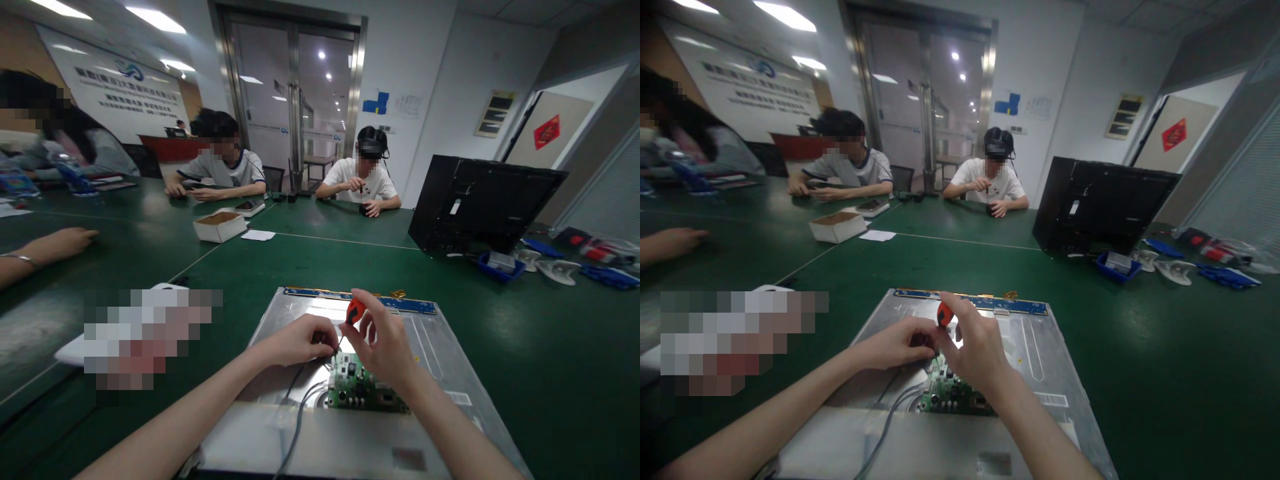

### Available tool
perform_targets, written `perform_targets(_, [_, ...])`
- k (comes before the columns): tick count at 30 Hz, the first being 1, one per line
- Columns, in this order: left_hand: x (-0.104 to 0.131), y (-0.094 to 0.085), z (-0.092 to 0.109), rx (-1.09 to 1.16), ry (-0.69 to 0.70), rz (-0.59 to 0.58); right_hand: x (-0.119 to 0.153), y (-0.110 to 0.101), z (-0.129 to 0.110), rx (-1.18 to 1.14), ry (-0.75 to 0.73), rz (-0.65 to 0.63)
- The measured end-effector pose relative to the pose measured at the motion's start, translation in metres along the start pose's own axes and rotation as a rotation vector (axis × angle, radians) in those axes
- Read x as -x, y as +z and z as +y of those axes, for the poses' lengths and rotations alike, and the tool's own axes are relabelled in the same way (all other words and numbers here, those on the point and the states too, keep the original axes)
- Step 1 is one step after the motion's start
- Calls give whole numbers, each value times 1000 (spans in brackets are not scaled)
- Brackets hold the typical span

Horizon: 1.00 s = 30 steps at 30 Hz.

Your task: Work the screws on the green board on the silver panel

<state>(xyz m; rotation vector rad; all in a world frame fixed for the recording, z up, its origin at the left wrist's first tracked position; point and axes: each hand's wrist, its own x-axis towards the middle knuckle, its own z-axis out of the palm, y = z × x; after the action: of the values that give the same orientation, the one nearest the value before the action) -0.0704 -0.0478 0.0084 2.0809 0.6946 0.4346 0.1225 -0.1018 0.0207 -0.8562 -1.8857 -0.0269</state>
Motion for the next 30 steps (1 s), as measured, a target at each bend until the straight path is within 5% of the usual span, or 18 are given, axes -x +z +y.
perform_targets(5, [0,1,-1,13,-5,-9,0,0,-4,-84,33,-66])
perform_targets(14, [0,0,-1,-43,-4,-11,-2,1,-3,16,84,57])
perform_targets(23, [0,0,1,-25,-11,-4,-3,-1,-7,-109,93,-32])
perform_targets(30, [0,0,0,-41,-10,-5,-4,0,-4,35,77,39])
